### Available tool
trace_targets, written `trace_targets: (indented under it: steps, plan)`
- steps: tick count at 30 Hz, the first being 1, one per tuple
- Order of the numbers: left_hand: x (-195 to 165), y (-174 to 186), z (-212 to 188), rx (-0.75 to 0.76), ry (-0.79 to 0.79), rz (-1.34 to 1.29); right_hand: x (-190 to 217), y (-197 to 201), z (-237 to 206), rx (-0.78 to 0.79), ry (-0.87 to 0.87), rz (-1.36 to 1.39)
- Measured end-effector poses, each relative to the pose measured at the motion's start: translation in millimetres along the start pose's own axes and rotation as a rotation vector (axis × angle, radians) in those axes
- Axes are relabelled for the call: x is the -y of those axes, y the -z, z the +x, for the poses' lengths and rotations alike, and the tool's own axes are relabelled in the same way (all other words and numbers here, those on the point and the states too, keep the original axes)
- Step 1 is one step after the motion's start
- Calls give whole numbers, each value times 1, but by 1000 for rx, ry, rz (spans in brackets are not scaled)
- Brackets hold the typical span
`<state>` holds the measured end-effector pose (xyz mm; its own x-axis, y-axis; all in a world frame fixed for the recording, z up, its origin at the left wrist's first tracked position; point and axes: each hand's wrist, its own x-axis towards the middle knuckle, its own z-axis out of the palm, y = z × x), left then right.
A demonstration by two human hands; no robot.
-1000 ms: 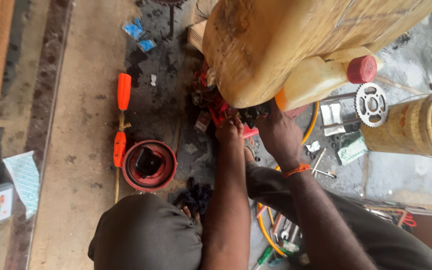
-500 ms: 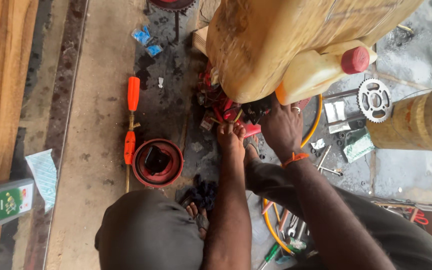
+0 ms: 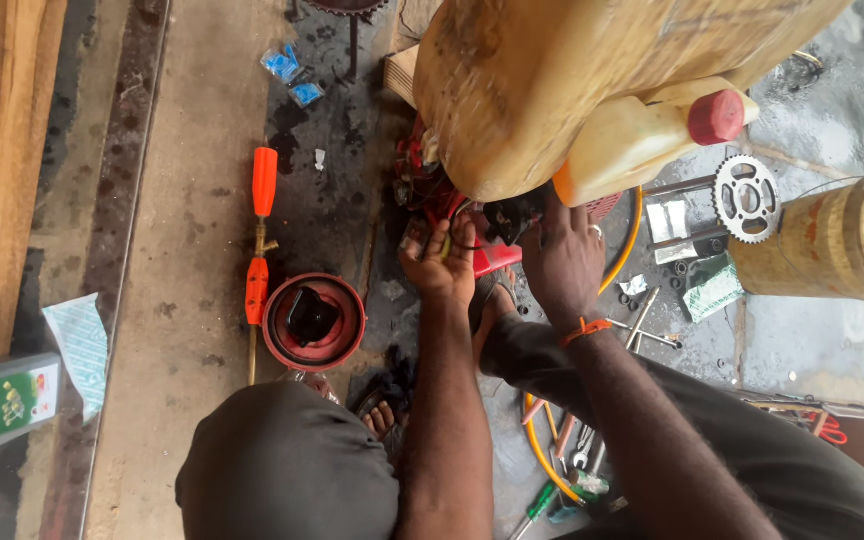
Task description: The person sits on the floor and assembles a small white plastic container with a yellow hose. They insert the hose into the container, wipe the opening with a cloth, and attach the container to a larger yellow tank. The person then uses a metal rod to adjust the connection and secures the setup.
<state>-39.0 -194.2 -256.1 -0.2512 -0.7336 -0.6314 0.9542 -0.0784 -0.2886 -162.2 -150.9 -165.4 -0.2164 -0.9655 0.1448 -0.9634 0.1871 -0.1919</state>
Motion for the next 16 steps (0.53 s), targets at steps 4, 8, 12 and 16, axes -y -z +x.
trace_targets:
  steps: [4,8,12,16]
  plan:
    - [-1,-5,5,220,-18,463,12,12,13,106,30,-158]
    - [-7,-4,11,285,49,863,14,17,32,336,-44,-197]
    - [11,-7,14,6,-225,1745,11,-2,45,468,-110,-325]
    - [23,8,5,-16,-880,2007,-18,-31,42,414,53,-364]
